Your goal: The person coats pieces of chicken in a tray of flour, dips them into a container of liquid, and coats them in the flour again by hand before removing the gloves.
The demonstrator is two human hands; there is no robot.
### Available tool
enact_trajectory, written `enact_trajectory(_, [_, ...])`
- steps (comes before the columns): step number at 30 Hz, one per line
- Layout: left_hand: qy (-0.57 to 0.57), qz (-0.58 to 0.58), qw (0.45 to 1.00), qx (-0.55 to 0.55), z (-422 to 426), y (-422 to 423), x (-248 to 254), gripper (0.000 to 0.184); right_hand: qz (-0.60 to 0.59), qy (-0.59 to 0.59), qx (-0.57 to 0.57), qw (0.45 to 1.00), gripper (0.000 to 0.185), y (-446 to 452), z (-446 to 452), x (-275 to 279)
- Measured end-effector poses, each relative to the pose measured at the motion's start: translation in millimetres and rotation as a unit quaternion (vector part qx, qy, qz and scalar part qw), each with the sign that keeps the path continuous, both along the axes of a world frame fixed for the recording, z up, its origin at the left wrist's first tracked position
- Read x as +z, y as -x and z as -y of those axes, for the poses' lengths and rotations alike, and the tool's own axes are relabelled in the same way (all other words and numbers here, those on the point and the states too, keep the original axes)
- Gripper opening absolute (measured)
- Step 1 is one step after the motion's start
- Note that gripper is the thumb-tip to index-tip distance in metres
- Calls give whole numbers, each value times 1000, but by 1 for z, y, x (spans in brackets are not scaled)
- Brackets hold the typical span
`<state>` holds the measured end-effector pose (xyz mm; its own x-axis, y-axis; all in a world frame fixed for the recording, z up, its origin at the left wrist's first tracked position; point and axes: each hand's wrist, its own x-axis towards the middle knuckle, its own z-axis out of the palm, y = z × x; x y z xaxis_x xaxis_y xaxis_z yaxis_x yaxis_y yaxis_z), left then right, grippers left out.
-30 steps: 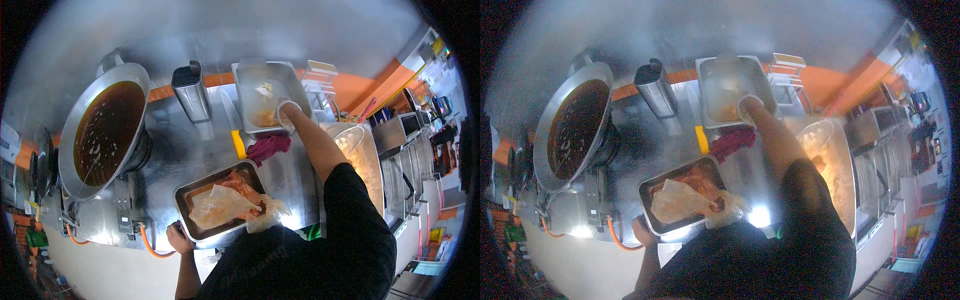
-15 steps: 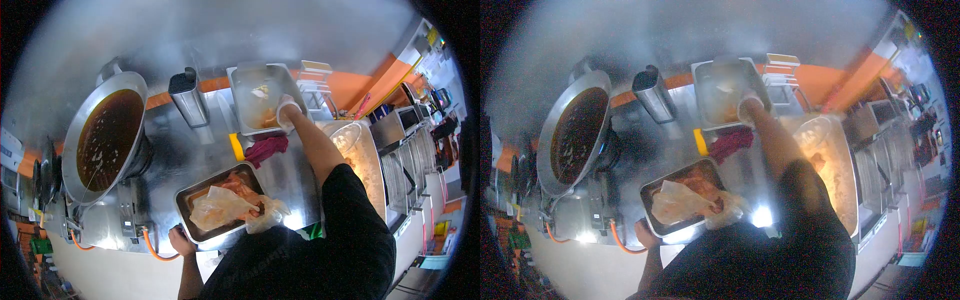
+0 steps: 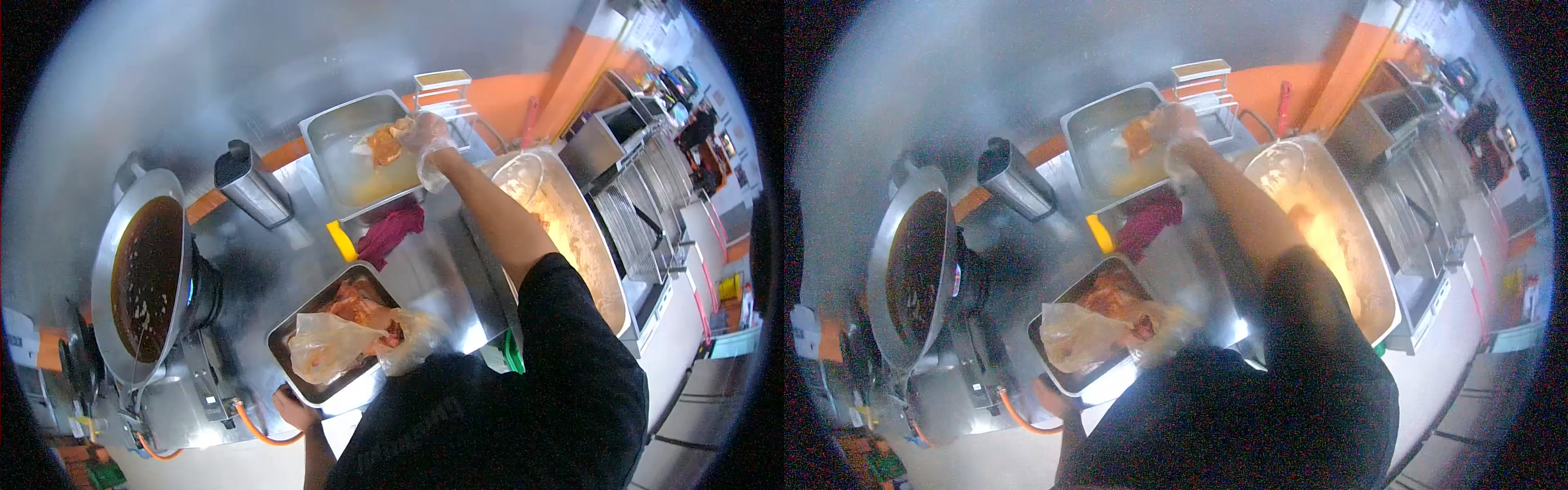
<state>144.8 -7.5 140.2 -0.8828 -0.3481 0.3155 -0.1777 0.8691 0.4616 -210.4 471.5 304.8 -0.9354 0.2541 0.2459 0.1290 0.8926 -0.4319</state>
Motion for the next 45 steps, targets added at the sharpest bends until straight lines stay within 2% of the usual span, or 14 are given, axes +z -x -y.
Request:
enact_trajectory(5, [0,-5,1000,5,7,-5,-16,36,-63,42,-4,997,30,-28,2,44])
enact_trajectory(6, [-7,-2,1000,6,6,-3,-13,37,-88,62,-18,994,43,-21,2,45])
enact_trajectory(16, [26,-14,999,-14,1,-4,-1,37,-132,-134,25,982,28,32,-32,51])
enact_trajectory(18, [19,-21,999,-24,8,-6,-13,38,-122,-52,30,991,28,6,-23,79])
enact_trajectory(24, [0,7,1000,-11,9,-7,-13,39,-33,-384,64,921,21,-19,-15,95])
enact_trajectory(28, [23,-33,999,-29,13,-8,-25,29,-20,-349,69,934,22,28,-59,0])
enact_trajectory(29, [13,-42,999,-22,18,-9,-28,26,14,-322,73,944,20,-6,-31,32])
enact_trajectory(30, [2,-51,999,-15,22,-11,-30,22,68,71,-42,994,21,-11,-18,34])
enact_trajectory(31, [-32,-54,998,4,16,-6,-24,19,10,-292,58,955,30,-21,-17,29])
enact_trajectory(32, [-14,-27,999,16,11,-4,-14,17,-10,-348,74,934,27,-14,-29,17])
enact_trajectory(37, [-10,4,1000,15,10,-3,3,16,-82,-244,95,962,27,13,-74,-32])
enact_trajectory(39, [-12,3,1000,18,10,-3,4,15,-128,-248,144,950,28,-9,-57,3])
enact_trajectory(42, [-28,43,998,40,7,-4,17,18,-187,-322,173,912,28,31,-111,-49])
enact_trajectory(45, [-19,37,998,43,10,-5,17,18,-60,-9,102,993,28,26,-92,-29])
